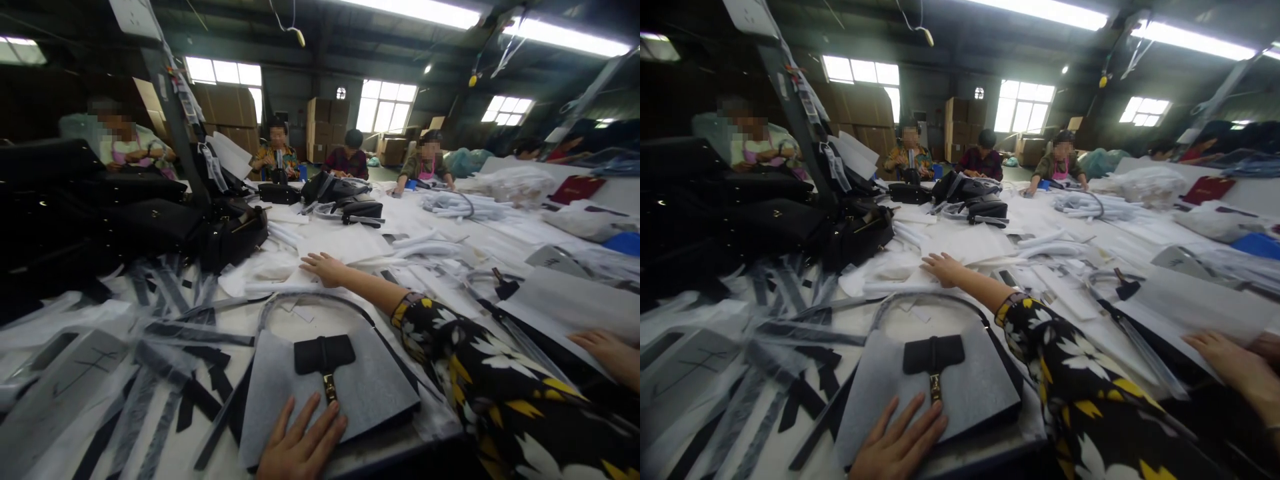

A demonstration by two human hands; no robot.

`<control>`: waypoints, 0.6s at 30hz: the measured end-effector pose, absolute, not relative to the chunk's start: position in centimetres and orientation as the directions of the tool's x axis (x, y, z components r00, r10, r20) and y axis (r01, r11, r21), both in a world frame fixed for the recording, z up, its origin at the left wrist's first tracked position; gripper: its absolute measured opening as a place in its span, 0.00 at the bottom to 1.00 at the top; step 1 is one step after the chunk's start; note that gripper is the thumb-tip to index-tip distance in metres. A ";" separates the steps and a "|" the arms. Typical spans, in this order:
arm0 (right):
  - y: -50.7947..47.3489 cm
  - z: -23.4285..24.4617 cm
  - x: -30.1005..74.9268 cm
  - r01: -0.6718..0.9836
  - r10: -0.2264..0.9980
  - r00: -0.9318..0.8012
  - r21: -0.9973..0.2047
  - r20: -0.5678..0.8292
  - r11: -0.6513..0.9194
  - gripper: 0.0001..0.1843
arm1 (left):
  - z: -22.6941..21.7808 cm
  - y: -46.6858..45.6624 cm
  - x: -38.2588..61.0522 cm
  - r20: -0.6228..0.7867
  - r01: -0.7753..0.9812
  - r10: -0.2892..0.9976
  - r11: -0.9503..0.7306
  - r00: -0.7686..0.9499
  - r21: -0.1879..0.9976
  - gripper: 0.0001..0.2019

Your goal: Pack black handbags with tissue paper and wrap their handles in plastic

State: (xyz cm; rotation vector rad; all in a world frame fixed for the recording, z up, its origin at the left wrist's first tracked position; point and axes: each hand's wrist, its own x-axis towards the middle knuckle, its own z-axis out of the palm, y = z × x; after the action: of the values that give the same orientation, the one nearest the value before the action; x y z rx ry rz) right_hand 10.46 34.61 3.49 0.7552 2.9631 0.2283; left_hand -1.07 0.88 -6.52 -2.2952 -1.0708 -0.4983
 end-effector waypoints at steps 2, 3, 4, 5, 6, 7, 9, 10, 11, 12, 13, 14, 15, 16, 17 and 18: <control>35.8 2.9 9.6 0.397 0.423 -0.901 0.207 -0.099 0.894 0.36 | -6.3 0.7 -0.8 0.542 0.797 0.592 -0.522 0.596 -0.306 0.23; 36.2 2.8 9.3 0.367 0.399 -0.909 0.228 -0.118 0.902 0.33 | -6.1 0.6 -0.7 0.544 0.802 0.599 -0.521 0.588 -0.292 0.24; 36.5 2.7 9.3 0.340 0.379 -0.916 0.250 -0.129 0.907 0.30 | -6.0 0.5 -0.5 0.542 0.806 0.607 -0.524 0.581 -0.277 0.25; 36.8 2.8 9.3 0.318 0.363 -0.922 0.272 -0.132 0.908 0.27 | -6.0 0.4 -0.4 0.538 0.811 0.619 -0.523 0.572 -0.260 0.26; 36.9 3.0 9.5 0.304 0.353 -0.927 0.296 -0.128 0.906 0.23 | -5.9 0.2 -0.3 0.531 0.818 0.635 -0.521 0.562 -0.243 0.27; 37.0 3.4 9.8 0.299 0.350 -0.930 0.323 -0.113 0.898 0.19 | -5.9 0.1 -0.2 0.524 0.824 0.649 -0.519 0.552 -0.226 0.29; 37.0 4.5 10.5 0.318 0.364 -0.930 0.379 -0.052 0.869 0.14 | -5.8 0.0 -0.1 0.510 0.835 0.673 -0.512 0.536 -0.202 0.31; 37.0 5.2 10.9 0.340 0.376 -0.927 0.407 -0.008 0.848 0.14 | -5.8 0.0 -0.1 0.503 0.834 0.676 -0.514 0.539 -0.203 0.32; 37.0 6.1 11.3 0.369 0.390 -0.920 0.432 0.041 0.823 0.14 | -5.7 0.0 -0.1 0.496 0.828 0.673 -0.519 0.548 -0.210 0.33; 36.9 7.1 11.7 0.402 0.405 -0.909 0.451 0.093 0.797 0.15 | -5.7 0.0 -0.1 0.491 0.823 0.669 -0.525 0.558 -0.219 0.34; 36.8 8.2 12.0 0.438 0.421 -0.895 0.464 0.146 0.770 0.15 | -5.6 0.0 -0.1 0.488 0.819 0.667 -0.527 0.564 -0.226 0.34; 36.6 9.3 12.4 0.475 0.436 -0.878 0.469 0.196 0.744 0.15 | -5.4 0.0 -0.2 0.485 0.818 0.667 -0.527 0.566 -0.229 0.34; 36.1 10.4 12.8 0.509 0.449 -0.860 0.469 0.243 0.722 0.15 | -5.3 0.0 -0.1 0.484 0.819 0.668 -0.527 0.565 -0.228 0.35; 35.5 11.4 13.2 0.536 0.456 -0.844 0.464 0.282 0.705 0.15 | -5.2 0.0 -0.1 0.484 0.822 0.673 -0.525 0.560 -0.222 0.35; 34.5 12.2 13.7 0.554 0.457 -0.833 0.458 0.313 0.696 0.16 | -5.2 -0.1 -0.1 0.480 0.826 0.680 -0.522 0.554 -0.213 0.35; 33.1 12.7 14.2 0.558 0.448 -0.829 0.451 0.334 0.697 0.17 | -5.1 -0.2 0.0 0.476 0.830 0.688 -0.521 0.548 -0.202 0.35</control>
State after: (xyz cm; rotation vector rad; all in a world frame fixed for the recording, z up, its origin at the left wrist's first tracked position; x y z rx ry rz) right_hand 14.23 33.10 12.74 0.9220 3.0741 0.9274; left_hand -0.03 -0.15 -5.11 -2.3814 -1.2357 -0.4769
